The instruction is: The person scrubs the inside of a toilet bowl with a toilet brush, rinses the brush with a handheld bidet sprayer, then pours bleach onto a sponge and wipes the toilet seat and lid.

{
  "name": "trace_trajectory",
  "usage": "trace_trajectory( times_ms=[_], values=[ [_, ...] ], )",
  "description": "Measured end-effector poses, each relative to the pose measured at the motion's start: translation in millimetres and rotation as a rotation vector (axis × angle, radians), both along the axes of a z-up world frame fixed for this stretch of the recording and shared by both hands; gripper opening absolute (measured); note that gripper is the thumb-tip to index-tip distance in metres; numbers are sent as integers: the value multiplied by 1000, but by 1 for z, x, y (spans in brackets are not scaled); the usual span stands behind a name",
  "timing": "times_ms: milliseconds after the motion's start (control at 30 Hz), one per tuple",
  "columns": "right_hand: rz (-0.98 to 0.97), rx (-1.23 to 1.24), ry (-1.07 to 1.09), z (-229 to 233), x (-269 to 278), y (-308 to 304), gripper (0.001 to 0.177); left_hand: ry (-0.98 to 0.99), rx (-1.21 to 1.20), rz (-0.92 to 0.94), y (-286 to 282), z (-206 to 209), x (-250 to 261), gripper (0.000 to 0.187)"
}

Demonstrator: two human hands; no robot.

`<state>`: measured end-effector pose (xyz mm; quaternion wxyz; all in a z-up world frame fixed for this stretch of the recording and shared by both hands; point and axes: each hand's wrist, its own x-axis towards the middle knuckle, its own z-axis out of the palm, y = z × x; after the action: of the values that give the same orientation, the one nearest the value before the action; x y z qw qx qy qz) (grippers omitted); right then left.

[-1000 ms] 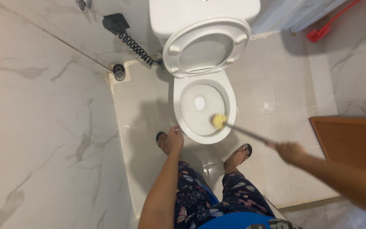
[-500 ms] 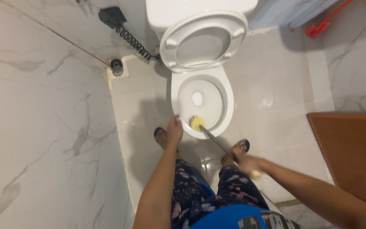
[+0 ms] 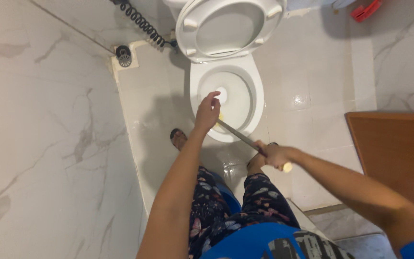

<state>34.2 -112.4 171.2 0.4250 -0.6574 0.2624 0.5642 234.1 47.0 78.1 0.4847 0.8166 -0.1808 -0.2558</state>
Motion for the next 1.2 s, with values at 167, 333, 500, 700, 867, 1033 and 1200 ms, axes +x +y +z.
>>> trace_trajectory(
  times_ms=[167, 333, 500, 700, 867, 1033, 1200],
  values=[
    [-590, 202, -177, -81, 42, -31, 101, 42, -66, 17, -10, -5, -10, 32],
    [-1553, 589, -240, -142, 63, -12, 94, 88, -123, 136, -6, -32, 2, 35],
    [-759, 174, -110, -50, -18, 51, 94, 221, -119, 410, 38, -75, 19, 37],
    [-719, 162, -123, 18, 8, 11, 92, 288, -70, 430, 56, -88, 4, 35],
    [-1139, 403, -133, 2, 52, 2, 95, 379, -69, 484, 49, -95, -7, 34],
    [-1010, 318, -83, -2, 26, 26, 95, 366, -116, 478, 51, -108, -18, 34],
    [-856, 290, -29, -19, -19, 29, 96, 331, -99, 458, 58, -118, -26, 36]
  ],
)
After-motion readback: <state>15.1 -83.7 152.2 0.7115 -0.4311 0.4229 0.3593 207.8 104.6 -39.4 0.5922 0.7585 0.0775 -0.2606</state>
